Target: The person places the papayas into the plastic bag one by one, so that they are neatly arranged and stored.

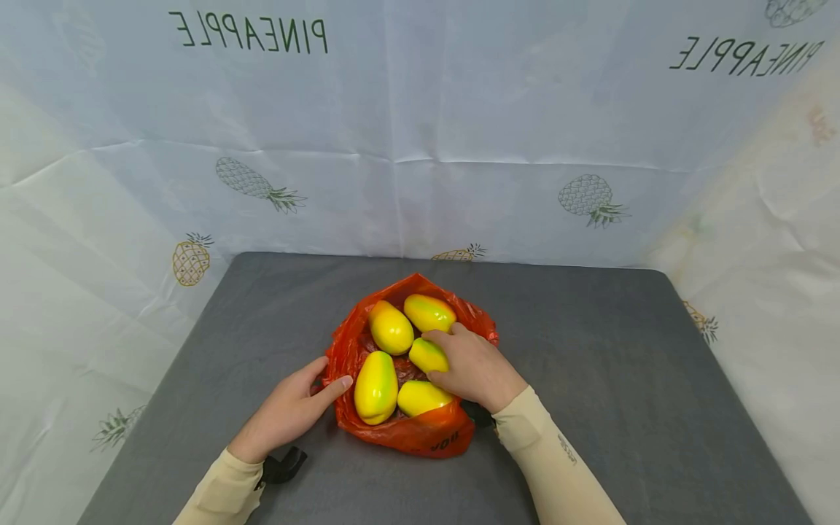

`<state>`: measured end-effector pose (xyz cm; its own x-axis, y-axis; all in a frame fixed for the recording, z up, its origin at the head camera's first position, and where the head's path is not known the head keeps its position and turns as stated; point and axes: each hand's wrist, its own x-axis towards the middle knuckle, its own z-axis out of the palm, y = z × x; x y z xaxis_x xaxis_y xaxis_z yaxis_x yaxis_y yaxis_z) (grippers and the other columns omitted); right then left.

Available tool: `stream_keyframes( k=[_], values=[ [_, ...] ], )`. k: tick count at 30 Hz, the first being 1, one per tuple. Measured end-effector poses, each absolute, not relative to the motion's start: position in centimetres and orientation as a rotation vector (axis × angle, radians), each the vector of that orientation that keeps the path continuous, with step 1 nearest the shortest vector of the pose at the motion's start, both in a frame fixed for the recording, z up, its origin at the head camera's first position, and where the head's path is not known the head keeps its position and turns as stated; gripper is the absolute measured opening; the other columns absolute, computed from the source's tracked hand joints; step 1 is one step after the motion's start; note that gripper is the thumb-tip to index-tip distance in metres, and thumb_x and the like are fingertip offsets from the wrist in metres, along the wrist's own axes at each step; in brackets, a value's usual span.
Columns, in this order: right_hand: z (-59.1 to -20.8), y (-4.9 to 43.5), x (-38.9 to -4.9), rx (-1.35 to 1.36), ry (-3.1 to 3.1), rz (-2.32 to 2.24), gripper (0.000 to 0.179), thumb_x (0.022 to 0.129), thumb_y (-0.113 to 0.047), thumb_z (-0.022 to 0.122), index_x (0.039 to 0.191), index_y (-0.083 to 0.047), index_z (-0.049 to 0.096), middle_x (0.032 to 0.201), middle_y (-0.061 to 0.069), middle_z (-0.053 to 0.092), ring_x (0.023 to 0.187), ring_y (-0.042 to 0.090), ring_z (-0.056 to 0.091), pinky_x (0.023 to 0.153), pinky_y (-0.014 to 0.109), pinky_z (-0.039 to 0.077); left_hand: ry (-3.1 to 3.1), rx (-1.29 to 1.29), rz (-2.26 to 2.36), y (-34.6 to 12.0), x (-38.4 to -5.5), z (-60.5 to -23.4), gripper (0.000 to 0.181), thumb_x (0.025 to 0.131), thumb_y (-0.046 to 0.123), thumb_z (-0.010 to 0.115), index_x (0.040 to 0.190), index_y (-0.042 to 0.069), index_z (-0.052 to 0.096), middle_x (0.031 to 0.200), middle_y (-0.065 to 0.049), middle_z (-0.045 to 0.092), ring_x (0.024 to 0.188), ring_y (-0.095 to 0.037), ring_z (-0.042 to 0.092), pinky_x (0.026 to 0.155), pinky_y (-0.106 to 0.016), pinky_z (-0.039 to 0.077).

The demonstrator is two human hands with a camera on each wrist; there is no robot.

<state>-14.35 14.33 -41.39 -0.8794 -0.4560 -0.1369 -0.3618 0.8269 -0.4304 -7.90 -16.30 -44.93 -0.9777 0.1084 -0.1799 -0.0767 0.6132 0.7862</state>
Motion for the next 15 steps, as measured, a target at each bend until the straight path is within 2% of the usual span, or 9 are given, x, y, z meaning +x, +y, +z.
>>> stream_keyframes(
  k=[8, 15],
  values=[
    [-41.3, 14.2, -14.1, -0.608, 2.791, -0.571, 0.061, 0.095, -0.033, 0.082, 0.151, -0.018, 0.062, 0.135, 0.01, 0.066, 0.107, 0.019, 0.064, 0.098, 0.046, 0.059, 2.602, 0.015, 1.299, -16.9, -8.0, -44.8, 0.067, 0.104, 0.055, 0.068, 0.159, 0.019, 0.052, 0.149, -0.002, 0.067, 0.13, -0.022, 0.067, 0.11, -0.051, 0.056],
    [-39.3, 15.6, -13.2, -0.702, 2.905, -0.636, 0.061, 0.099, -0.039, 0.079, 0.153, -0.017, 0.06, 0.15, 0.008, 0.063, 0.129, 0.029, 0.067, 0.107, 0.054, 0.058, 2.622, -0.035, 1.287, -19.1, -8.4, -43.6, 0.072, 0.106, 0.064, 0.057, 0.162, 0.019, 0.048, 0.15, -0.006, 0.067, 0.131, -0.027, 0.069, 0.109, -0.052, 0.058]
  ],
)
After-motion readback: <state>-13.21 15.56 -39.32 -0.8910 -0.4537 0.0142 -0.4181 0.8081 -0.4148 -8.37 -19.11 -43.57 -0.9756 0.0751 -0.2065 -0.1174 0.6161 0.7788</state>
